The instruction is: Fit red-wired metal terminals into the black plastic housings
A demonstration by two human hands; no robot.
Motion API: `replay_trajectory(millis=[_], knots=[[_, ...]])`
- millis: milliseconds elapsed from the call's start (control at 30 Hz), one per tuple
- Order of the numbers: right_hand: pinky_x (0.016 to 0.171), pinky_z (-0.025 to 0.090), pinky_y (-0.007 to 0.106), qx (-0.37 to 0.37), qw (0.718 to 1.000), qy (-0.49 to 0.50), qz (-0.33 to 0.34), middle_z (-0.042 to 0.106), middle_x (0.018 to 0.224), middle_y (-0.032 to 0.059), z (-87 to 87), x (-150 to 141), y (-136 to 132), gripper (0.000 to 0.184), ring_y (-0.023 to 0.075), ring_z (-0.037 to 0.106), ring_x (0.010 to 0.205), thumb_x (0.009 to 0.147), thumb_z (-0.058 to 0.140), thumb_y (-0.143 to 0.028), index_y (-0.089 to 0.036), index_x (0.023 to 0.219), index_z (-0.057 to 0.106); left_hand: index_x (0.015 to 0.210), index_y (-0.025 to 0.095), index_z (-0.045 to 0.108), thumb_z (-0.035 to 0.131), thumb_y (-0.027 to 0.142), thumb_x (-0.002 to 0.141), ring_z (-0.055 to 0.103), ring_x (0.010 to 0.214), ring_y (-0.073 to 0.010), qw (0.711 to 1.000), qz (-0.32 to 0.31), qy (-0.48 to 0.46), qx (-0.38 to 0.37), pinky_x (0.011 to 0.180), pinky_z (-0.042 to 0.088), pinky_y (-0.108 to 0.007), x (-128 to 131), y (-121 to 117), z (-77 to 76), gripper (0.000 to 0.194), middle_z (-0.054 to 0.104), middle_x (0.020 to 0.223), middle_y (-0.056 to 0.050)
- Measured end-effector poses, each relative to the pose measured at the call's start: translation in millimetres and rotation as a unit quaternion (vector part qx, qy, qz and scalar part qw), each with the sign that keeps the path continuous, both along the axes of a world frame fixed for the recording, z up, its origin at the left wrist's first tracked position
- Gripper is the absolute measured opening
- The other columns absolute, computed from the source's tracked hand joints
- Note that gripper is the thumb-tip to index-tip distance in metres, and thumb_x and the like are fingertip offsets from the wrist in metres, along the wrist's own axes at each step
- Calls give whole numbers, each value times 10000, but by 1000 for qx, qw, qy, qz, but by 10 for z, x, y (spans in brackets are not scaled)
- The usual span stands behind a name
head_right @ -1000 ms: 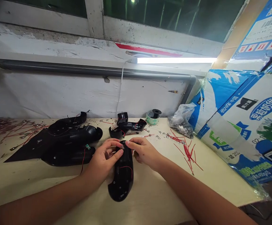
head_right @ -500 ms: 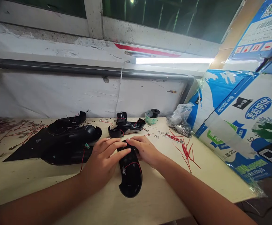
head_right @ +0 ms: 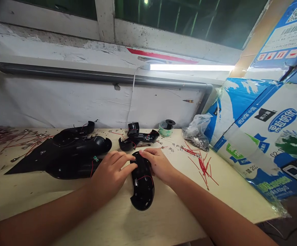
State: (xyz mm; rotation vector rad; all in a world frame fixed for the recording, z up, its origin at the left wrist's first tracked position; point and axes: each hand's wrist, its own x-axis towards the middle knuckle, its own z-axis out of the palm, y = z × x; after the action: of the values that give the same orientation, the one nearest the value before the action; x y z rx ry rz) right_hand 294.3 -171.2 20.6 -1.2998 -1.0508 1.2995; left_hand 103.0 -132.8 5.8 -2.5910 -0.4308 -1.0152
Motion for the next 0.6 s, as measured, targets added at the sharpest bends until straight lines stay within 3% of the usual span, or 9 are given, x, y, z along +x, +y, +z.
replay_trajectory(millis=[133, 300, 600], knots=[[356, 168, 209, 3, 1000, 9, -7, 375, 528, -78, -5, -8, 1, 403, 59, 301, 413, 734, 773, -516, -182, 685, 554, 988, 181, 677, 460, 16, 894, 597, 971, -231, 999, 11, -13, -33, 842, 461, -385, 4, 32, -67, 289, 699, 1080, -75], [357, 173, 217, 16, 1000, -5, -17, 382, 537, -69, -25, 9, 6, 402, 63, 307, 414, 748, 753, -541, -175, 707, 592, 1017, 186, 680, 484, 22, 879, 593, 938, -233, 999, 38, -8, -22, 811, 461, -384, 4, 53, -77, 291, 689, 1066, -79], [438, 282, 241, 63, 996, -25, -61, 463, 604, -32, -20, 53, 22, 417, 102, 412, 509, 737, 756, -555, -170, 714, 597, 947, 187, 677, 520, 15, 858, 571, 868, -228, 996, 70, 16, -48, 740, 420, -375, -5, 63, -64, 249, 675, 1002, -63]])
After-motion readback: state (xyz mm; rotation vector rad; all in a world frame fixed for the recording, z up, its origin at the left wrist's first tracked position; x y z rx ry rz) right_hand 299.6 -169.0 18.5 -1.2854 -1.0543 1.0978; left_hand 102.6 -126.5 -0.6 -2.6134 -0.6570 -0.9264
